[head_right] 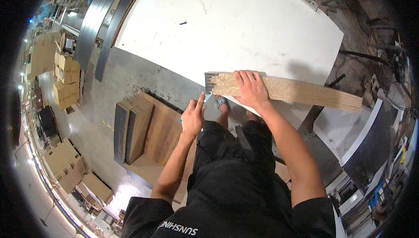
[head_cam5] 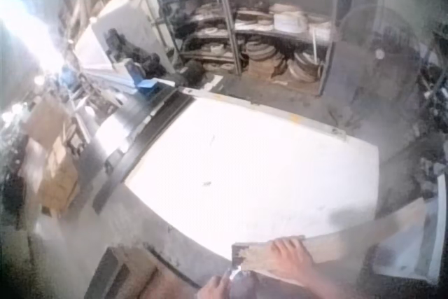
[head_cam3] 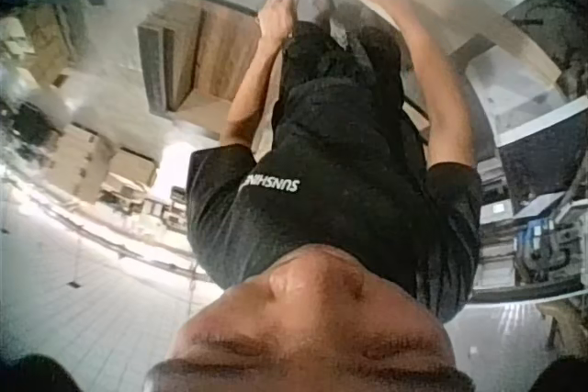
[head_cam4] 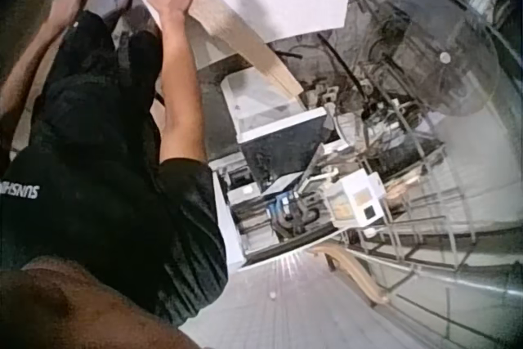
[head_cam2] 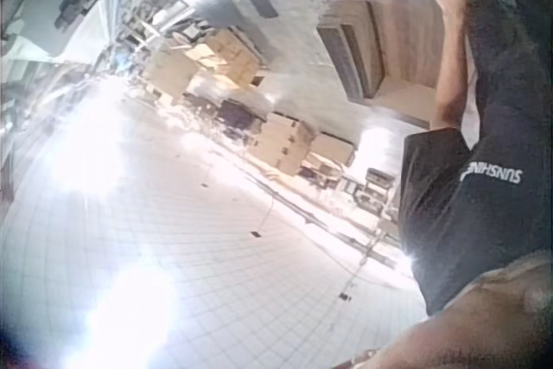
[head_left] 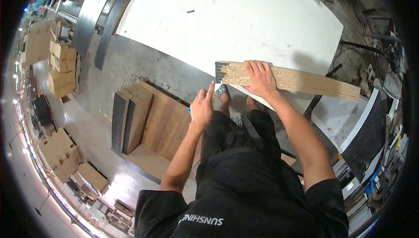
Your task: Trimming excess material from the edges of wood panels using a utility knife in a furniture factory.
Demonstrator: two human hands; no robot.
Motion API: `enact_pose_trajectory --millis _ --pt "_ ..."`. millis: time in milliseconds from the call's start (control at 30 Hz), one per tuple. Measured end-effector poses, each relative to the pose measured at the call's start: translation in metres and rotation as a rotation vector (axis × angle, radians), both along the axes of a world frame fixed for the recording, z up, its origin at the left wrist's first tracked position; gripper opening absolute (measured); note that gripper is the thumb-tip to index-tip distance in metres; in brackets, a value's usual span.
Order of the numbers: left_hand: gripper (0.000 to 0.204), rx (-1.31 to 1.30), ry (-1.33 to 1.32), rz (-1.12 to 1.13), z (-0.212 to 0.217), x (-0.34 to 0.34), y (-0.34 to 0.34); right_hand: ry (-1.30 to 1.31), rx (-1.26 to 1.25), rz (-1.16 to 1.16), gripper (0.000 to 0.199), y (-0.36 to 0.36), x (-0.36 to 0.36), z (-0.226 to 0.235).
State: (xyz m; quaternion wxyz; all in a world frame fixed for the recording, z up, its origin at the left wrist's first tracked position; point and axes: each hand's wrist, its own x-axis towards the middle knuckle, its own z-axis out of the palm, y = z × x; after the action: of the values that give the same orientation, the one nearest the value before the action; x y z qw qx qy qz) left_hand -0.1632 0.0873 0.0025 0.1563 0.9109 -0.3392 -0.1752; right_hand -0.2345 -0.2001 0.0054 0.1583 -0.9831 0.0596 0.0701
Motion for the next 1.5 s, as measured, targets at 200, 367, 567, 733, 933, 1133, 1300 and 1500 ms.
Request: enact_pose_trajectory --millis 200,367,567,733,933,1133,1300,1500 --pt "0.059 0.041 0.015 -0.080 0.003 0.019 -0.001 0.050 -0.035 0.003 0.098 -0.001 0.001 0.000" --pt "0.059 0.030 -0.038 -0.136 -0.001 0.029 0.001 0.062 -0.020 0.009 0.101 -0.002 0.000 -0.002" --pt "0.061 0.016 -0.066 -0.159 -0.004 0.033 0.002 -0.021 -0.059 0.019 0.095 -0.001 0.000 -0.002" --pt "0.058 -0.001 -0.094 -0.154 -0.003 0.040 -0.007 0.036 -0.032 -0.003 0.101 0.000 -0.002 -0.006" --pt "0.057 0.062 -0.040 -0.095 0.001 0.058 -0.020 0.067 0.008 -0.022 0.099 0.001 -0.002 -0.005" --pt "0.056 0.025 -0.027 -0.123 -0.002 0.055 -0.013 0.046 -0.025 -0.004 0.099 0.001 -0.002 -0.006" --pt "0.056 0.070 -0.037 -0.168 0.005 0.074 -0.027 0.023 -0.026 -0.014 0.100 -0.001 -0.005 -0.012" --pt "0.045 0.149 -0.014 -0.043 -0.001 0.106 -0.060 0.011 -0.050 -0.005 0.099 -0.001 -0.004 -0.007"
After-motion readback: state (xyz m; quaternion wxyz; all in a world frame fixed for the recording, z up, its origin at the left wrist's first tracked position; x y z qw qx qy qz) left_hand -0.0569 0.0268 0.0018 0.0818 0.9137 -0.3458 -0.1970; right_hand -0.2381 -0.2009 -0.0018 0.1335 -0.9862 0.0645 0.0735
